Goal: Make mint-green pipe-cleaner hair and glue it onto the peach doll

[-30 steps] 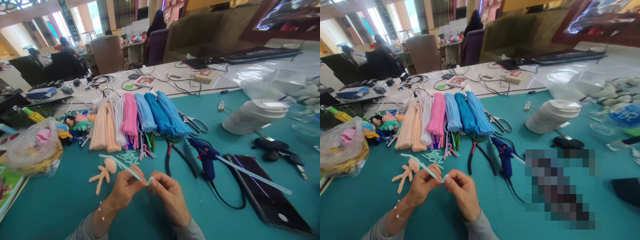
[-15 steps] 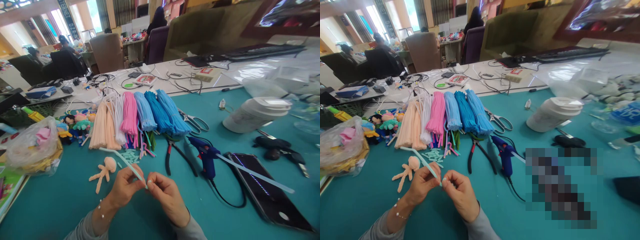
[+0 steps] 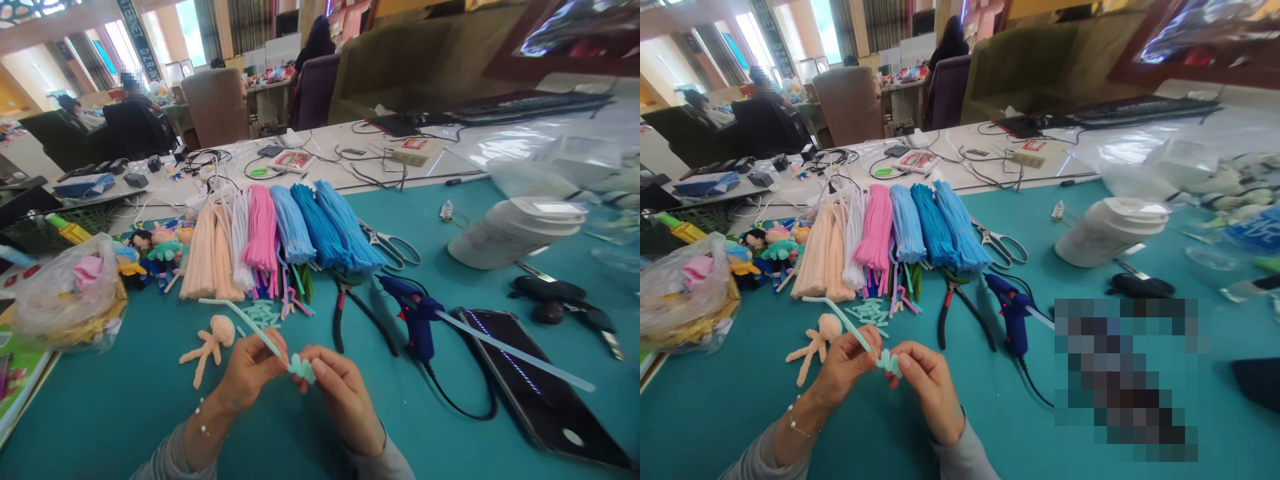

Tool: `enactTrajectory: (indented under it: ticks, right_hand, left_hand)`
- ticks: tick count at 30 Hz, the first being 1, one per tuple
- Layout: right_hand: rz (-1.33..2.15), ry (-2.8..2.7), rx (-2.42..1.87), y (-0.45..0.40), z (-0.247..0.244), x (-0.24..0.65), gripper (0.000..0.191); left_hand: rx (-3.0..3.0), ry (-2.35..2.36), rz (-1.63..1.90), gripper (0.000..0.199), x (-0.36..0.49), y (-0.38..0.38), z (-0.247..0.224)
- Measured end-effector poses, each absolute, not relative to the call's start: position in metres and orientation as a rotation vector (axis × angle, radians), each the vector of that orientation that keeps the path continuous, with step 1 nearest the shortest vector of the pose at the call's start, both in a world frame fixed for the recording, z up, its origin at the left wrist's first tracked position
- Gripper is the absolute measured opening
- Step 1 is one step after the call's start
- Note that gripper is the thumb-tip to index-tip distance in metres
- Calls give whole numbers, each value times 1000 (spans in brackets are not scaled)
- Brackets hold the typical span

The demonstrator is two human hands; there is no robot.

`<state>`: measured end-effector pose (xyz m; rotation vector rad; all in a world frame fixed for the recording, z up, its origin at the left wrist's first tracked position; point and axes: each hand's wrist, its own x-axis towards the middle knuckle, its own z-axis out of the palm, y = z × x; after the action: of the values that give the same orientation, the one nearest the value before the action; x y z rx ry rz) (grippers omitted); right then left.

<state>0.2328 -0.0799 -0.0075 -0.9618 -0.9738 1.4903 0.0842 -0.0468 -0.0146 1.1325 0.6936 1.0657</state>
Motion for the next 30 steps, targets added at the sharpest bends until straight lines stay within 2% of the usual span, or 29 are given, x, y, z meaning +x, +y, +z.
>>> enactTrajectory:
  ticks: [30]
  right_hand:
    - [1491, -988, -1110, -79, -1, 228, 49]
  left_hand:
    - [1150, 673, 1038, 33, 83, -47, -16]
